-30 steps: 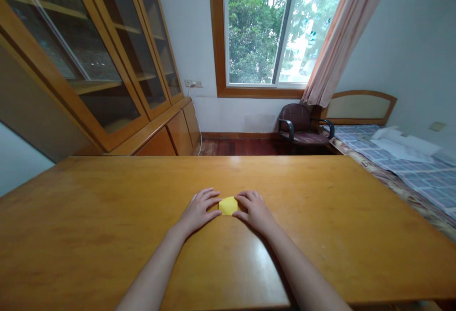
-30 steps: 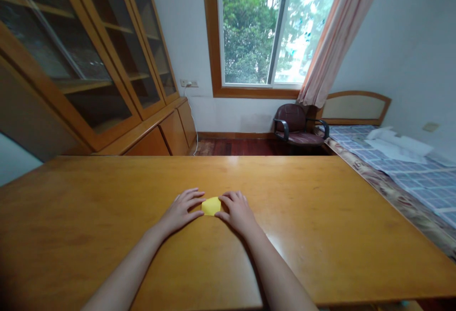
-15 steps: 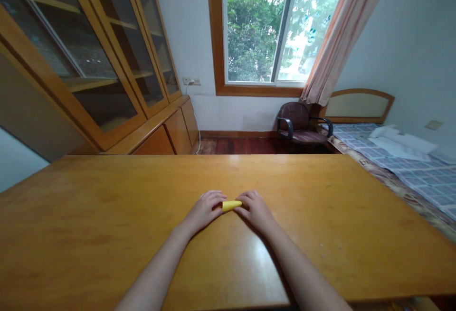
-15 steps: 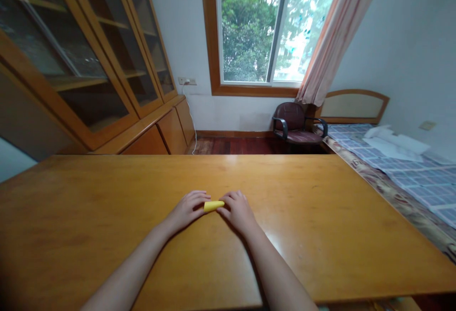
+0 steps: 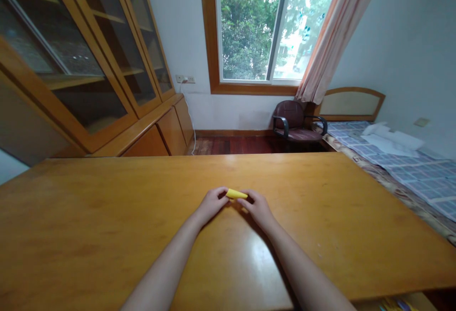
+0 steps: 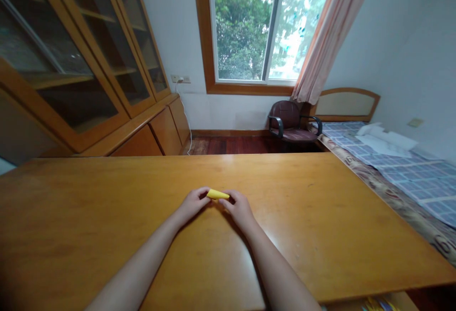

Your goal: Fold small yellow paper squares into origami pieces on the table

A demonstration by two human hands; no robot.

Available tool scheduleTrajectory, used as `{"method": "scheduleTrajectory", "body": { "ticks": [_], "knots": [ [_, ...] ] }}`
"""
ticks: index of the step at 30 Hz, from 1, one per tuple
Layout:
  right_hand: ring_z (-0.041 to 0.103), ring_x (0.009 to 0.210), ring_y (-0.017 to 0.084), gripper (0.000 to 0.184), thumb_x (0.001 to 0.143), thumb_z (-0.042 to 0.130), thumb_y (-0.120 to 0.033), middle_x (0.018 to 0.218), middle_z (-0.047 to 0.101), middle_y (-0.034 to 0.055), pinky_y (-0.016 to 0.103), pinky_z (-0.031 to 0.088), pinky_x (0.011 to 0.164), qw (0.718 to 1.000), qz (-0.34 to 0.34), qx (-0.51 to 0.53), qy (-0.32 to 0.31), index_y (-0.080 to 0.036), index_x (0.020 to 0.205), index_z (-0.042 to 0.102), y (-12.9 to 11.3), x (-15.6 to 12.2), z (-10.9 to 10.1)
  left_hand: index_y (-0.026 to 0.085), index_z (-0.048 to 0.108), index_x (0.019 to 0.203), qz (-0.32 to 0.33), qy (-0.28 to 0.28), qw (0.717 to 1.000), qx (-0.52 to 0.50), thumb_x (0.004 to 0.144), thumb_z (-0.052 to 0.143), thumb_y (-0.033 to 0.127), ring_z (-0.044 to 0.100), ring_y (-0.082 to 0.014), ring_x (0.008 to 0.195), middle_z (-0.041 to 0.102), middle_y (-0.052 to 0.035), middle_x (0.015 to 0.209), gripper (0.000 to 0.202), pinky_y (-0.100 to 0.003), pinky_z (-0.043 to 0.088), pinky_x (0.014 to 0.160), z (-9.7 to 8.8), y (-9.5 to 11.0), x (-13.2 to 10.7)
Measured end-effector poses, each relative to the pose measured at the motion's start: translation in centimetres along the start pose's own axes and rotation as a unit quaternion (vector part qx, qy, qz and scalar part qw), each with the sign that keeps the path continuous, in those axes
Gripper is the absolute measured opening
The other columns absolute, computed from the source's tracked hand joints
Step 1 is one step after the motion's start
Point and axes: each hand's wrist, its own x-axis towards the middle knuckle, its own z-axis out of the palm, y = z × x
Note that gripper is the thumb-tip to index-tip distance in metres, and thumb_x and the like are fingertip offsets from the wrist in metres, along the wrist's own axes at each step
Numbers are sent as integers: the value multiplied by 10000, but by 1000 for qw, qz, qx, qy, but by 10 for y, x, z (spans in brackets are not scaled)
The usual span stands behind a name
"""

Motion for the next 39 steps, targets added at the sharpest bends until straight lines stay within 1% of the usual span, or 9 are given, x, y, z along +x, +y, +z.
{"method": "scheduleTrajectory", "body": {
  "ticks": [3,5,9,12,15,19,24,33,39],
  "knots": [
    [620,798,206,279,808,639,-346,907,715,58,319,473,751,996,34,83,16,-166,1012,705,2,5,-3,151,664,923,-32,-12,995,-89,813,568,256,626,-160,682,687,-25,792,180,-251,482,646,9,-5,10],
    [610,755,193,307,793,646,-375,870,705,50,304,471,714,991,49,124,22,-158,1005,699,5,9,-5,143,663,931,-43,-14,992,-116,811,586,278,629,-157,684,685,-29,787,196,-251,488,650,12,-6,16],
    [569,674,162,357,754,669,-382,785,666,19,270,448,629,986,68,148,29,-156,1031,684,12,24,-4,127,656,959,-65,-12,984,-166,778,627,272,650,-164,745,685,-48,819,234,-261,509,697,9,-5,22],
    [521,637,140,375,730,683,-343,698,596,-21,244,421,588,986,66,144,41,-167,1061,671,17,40,1,131,603,1077,-77,3,964,-253,768,634,271,672,-196,847,667,-85,970,340,-289,539,720,2,-4,23],
    [506,637,129,417,729,681,-309,710,566,-30,236,418,584,986,63,149,30,-174,1121,645,19,50,7,177,513,1249,-79,33,942,-324,804,627,356,659,-216,943,589,-110,1158,493,-315,565,725,-3,-5,21],
    [498,639,123,430,749,675,-282,714,540,-32,234,415,589,991,53,120,-10,-187,1166,636,18,48,9,162,538,1243,-88,63,955,-276,819,623,479,645,-153,782,606,-89,1080,536,-283,554,677,-2,-9,21],
    [492,661,124,429,752,682,-256,719,550,-30,243,409,623,997,33,72,-25,-197,1175,646,16,40,7,133,637,1111,-85,57,978,-179,792,648,441,602,-138,664,665,-46,872,443,-248,499,604,2,-9,19],
    [540,689,122,509,727,715,-257,802,606,-13,242,438,641,990,45,127,-32,-201,1222,610,17,41,6,137,675,1026,-70,73,982,-158,751,676,436,642,-195,803,690,-74,955,406,-275,522,676,1,-12,21],
    [557,681,120,466,770,694,-316,801,606,-8,250,447,640,980,43,190,-28,-184,1206,595,14,41,2,145,650,1043,-78,69,978,-179,750,681,443,647,-208,853,688,-70,975,419,-308,539,739,3,-15,25]
  ]
}}
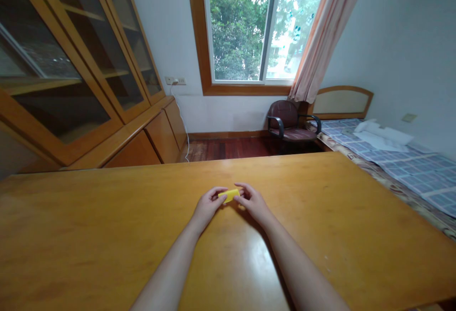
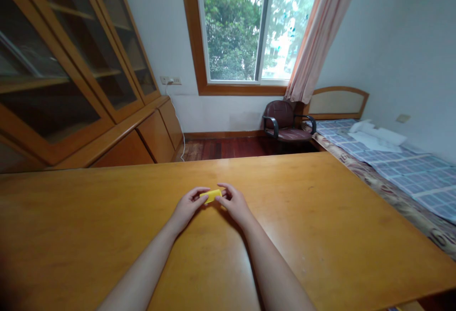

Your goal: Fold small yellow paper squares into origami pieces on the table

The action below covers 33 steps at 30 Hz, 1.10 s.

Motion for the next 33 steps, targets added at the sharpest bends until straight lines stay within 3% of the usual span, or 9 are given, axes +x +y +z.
{"method": "scheduleTrajectory", "body": {
  "ticks": [12,18,25,33],
  "knots": [
    [571,666,128,478,755,711,-354,746,592,-23,256,441,627,999,12,44,20,-186,1187,593,2,1,-2,157,636,1096,2,1,1000,27,742,684,389,624,-178,814,632,-29,884,426,-275,501,735,0,1,-4],
    [570,656,127,442,771,700,-343,741,603,-21,257,441,624,999,4,38,14,-193,1176,606,3,0,-1,150,648,1072,4,-3,999,51,776,633,417,622,-196,846,651,-48,894,399,-284,502,747,-1,8,-7],
    [573,646,128,429,771,698,-334,725,613,-21,259,452,630,999,5,39,18,-193,1167,610,0,-1,0,151,658,1046,-6,3,1000,28,735,693,381,615,-181,814,640,-32,867,389,-268,492,726,0,8,-7],
    [580,647,130,421,783,683,-333,718,616,-26,264,451,642,999,1,37,16,-191,1170,603,2,0,-1,150,641,1081,6,-22,999,34,759,685,363,600,-163,775,617,-21,839,389,-261,483,709,0,7,-7]
  ]
}}
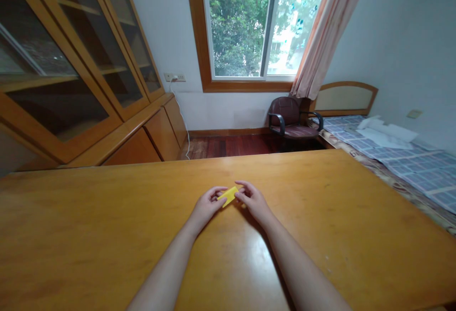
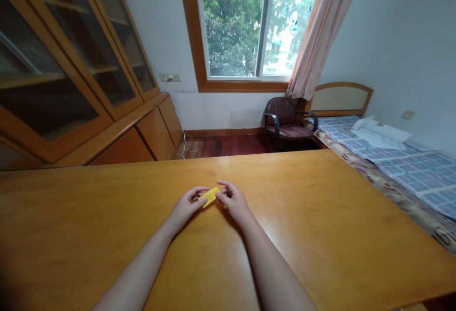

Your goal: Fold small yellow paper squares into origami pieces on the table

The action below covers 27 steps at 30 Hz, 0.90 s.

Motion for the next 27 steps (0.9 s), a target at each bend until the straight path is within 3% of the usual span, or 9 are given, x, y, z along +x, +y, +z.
{"method": "scheduleTrajectory", "body": {
  "ticks": [18,22,27],
  "knots": [
    [593,619,124,438,795,681,-330,712,621,-38,264,480,640,1000,-17,15,14,-197,1197,568,-4,-2,3,135,616,1108,-9,-50,999,-15,708,705,267,574,-132,698,592,11,764,430,-252,478,666,5,6,-2],
    [605,638,133,449,800,678,-355,739,643,-22,258,481,620,999,-19,14,23,-201,1206,566,-4,-2,2,134,603,1125,-9,-36,999,-31,704,709,266,571,-129,697,578,17,756,454,-249,474,669,4,1,0],
    [624,733,165,267,823,646,-403,818,687,43,275,481,664,998,-15,-43,36,-167,944,671,-2,-1,1,129,587,1152,1,3,999,-48,725,709,286,569,-127,717,581,15,768,471,-241,469,690,3,0,2]
  ]
}}
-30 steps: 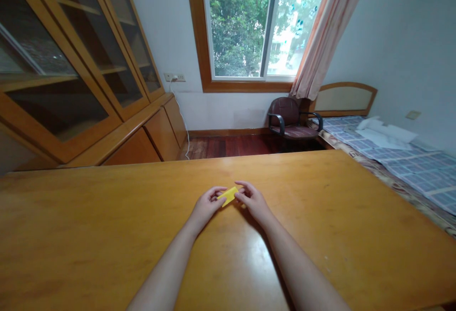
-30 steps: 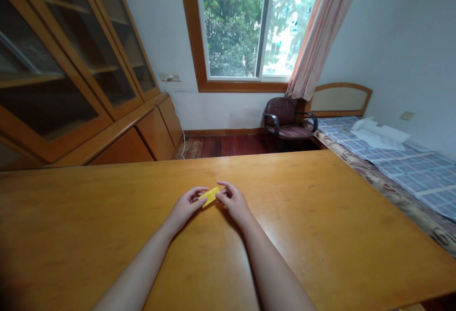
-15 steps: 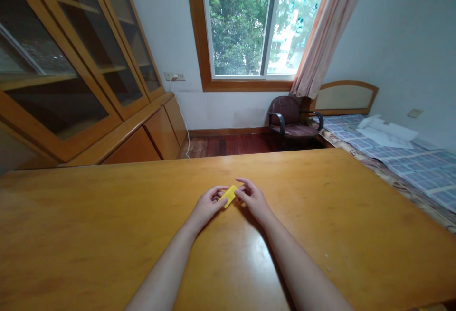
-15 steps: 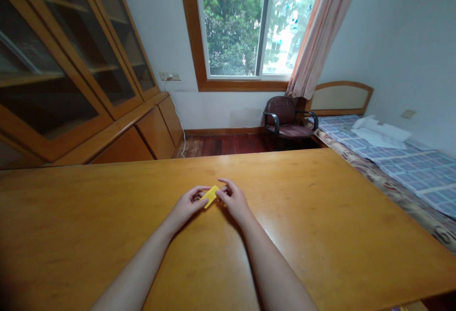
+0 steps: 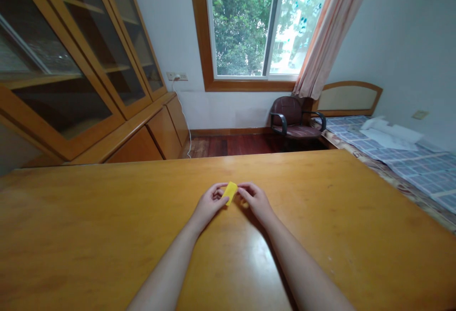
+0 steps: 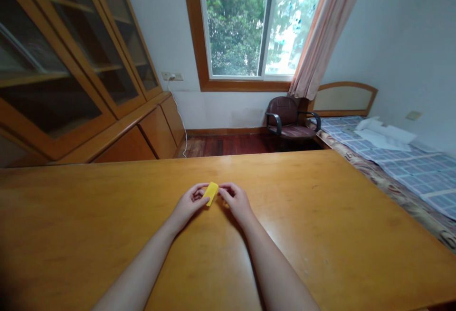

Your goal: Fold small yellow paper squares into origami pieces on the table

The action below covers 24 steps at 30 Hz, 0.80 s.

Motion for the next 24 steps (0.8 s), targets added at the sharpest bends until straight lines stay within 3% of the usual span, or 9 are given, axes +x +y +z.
{"method": "scheduleTrajectory", "body": {
  "ticks": [3,9,24],
  "knots": [
    [626,767,176,250,826,643,-403,814,691,51,293,480,731,999,-12,-33,8,-160,862,688,-2,0,-1,125,581,1160,2,10,1000,-3,729,710,284,567,-125,719,581,15,769,477,-236,467,690,1,2,0],
    [596,690,165,270,827,628,-405,720,673,40,274,453,670,995,-22,-98,-13,-162,731,696,-7,0,0,132,583,1155,9,7,1000,-8,724,716,273,566,-113,696,566,31,743,473,-226,469,676,1,0,0],
    [574,654,146,211,790,660,-351,685,650,15,252,437,640,995,-12,-88,-38,-157,711,682,-11,-1,0,157,582,1141,7,-19,1000,14,732,689,284,608,-149,772,606,-12,849,442,-271,526,710,4,-1,-2]
  ]
}}
